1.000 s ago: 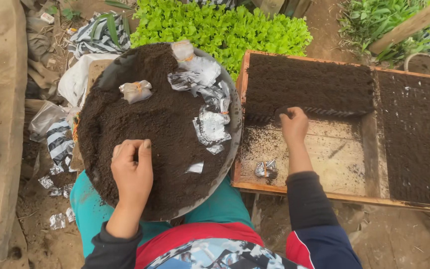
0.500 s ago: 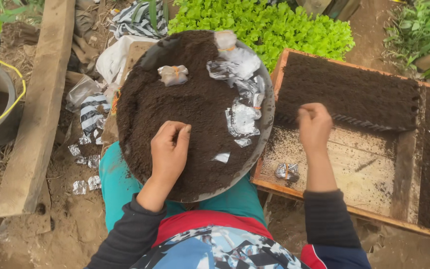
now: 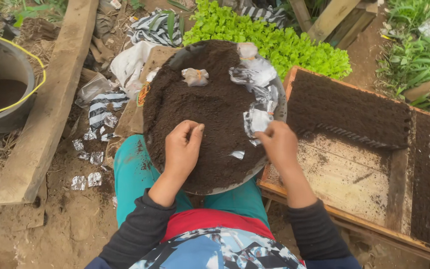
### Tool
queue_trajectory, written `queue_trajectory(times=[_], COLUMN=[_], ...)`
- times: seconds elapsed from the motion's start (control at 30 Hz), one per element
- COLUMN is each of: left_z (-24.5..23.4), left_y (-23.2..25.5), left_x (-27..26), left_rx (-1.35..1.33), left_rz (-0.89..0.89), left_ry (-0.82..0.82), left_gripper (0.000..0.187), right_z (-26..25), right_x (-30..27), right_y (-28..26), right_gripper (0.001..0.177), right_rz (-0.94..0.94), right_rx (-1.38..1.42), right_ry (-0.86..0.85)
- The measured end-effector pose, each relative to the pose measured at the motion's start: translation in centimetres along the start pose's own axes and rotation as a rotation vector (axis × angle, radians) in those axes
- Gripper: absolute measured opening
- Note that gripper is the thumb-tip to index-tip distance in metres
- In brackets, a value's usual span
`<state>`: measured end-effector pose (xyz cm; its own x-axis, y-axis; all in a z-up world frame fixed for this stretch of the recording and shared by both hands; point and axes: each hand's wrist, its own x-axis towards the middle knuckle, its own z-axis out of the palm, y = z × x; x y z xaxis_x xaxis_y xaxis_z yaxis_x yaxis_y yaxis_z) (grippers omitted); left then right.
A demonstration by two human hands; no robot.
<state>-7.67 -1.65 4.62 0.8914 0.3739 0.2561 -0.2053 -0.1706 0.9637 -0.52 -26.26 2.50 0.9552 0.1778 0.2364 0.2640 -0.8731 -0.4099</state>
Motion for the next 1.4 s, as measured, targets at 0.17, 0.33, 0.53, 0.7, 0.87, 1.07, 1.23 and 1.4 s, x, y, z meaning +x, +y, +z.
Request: queue_trajectory(times=[0.17,0.33,0.53,0.7,0.87,1.07,1.23,1.4], left_z=[2.1,3.9,4.3,3.8,4.5,3.8,1.2,-1.4], left_y=[-0.6,1.3,1.7,1.3,0.6,-1.5,0.1,1.0], left_x=[0.1,0.7,0.7,-0.1,-1.1,-0.7,0.2,2.5], left_rx=[-0.104,-0.321,-0.215,-0.191,-0.516,-0.657,-0.099,-0.167], left_rz=[-0.03,-0.055,-0.154,-0.148,-0.459,-0.63,-0.107,-0.065], left_ry=[-0.039,-0.368,-0.79,-0.474,-0.362,-0.294,-0.335,-0.115], left_gripper=[0.012,0.029,0.008,0.011,0.023,0.009,0.036,0.014], right_z=[-4.8,-5.7,-5.9,-7.0,-2.7,-2.5,-2.4,-0.5], right_x=[-0.4,-1.3,-1.1,-2.4,-3.2,-2.6,-2.0,-1.3], right_y=[-0.9,-0.6,-3.7,-9.0,-8.1,-8.8,-10.4,-13.2], right_gripper=[0.003,0.007,0.007,0.011,0.012,0.024,0.011,0.004], right_rz=[0.273,0.324,0.269,0.242,0.112,-0.051,-0.007,-0.036], right_rx=[0.798,1.206,0.996,0.858,1.016,0.828,0.7,0.614], right_ry=[-0.152,-0.326,-0.428,-0.262,-0.226,-0.188,-0.241,-0.259])
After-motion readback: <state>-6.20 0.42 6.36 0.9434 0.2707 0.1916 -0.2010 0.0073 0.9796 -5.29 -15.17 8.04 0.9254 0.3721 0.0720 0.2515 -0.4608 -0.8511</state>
